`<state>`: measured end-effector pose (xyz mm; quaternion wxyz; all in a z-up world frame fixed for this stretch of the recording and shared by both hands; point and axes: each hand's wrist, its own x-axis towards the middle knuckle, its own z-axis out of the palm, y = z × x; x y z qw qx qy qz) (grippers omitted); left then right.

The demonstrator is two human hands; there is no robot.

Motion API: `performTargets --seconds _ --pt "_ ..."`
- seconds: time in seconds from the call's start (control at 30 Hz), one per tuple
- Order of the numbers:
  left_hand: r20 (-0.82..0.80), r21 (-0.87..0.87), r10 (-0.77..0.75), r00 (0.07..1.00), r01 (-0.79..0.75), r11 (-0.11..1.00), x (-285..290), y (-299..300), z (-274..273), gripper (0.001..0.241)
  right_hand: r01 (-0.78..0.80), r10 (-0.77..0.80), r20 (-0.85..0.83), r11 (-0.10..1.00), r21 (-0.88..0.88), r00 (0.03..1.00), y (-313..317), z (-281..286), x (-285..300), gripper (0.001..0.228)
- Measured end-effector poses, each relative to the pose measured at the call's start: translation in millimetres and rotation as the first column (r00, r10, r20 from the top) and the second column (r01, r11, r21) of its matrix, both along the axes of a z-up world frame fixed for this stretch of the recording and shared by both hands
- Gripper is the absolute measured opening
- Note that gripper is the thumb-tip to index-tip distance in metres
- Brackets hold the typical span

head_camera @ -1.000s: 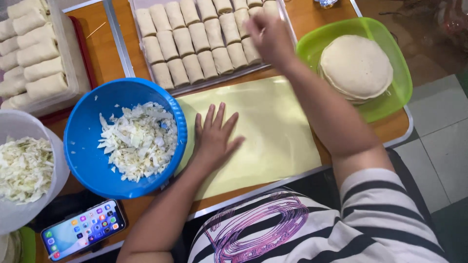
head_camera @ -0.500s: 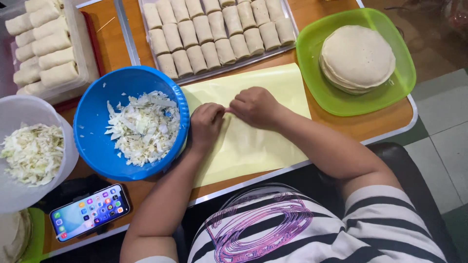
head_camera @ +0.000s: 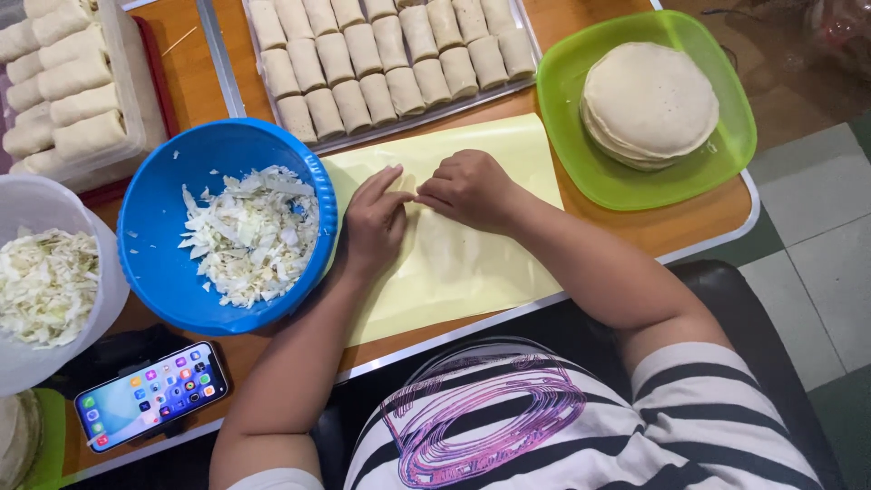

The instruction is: Making spring rolls by placing cabbage filling on wrappers and rolling them up.

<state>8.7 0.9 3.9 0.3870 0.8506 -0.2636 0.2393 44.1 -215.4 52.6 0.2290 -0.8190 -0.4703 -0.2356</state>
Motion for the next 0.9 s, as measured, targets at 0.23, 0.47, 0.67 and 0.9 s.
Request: performTargets --seconds 0.23,0.47,0.67,0.9 --pt "-0.044 -0.033 0.015 0.999 -0.016 0.999 2 4 -3 0.012 -0.021 0.021 -0.061 1.0 0.0 0.998 2 -2 0 0.02" --pt "-0.053 -0.044 0.002 0.999 -0.004 0.999 4 5 -11 0.013 -0.001 0.001 -0.069 1.0 0.0 0.998 1 0 1 0.014" --pt "-0.079 -0.039 -0.031 0.996 0.028 0.999 1 5 -3 0.016 0.008 -0.006 -0.07 1.0 0.017 0.998 1 -2 1 0.01" --pt "-0.154 0.002 -0.008 0.988 0.008 1.0 -2 4 -3 0.017 0.033 -0.032 -0.045 0.999 0.028 0.998 0 -2 4 0.017"
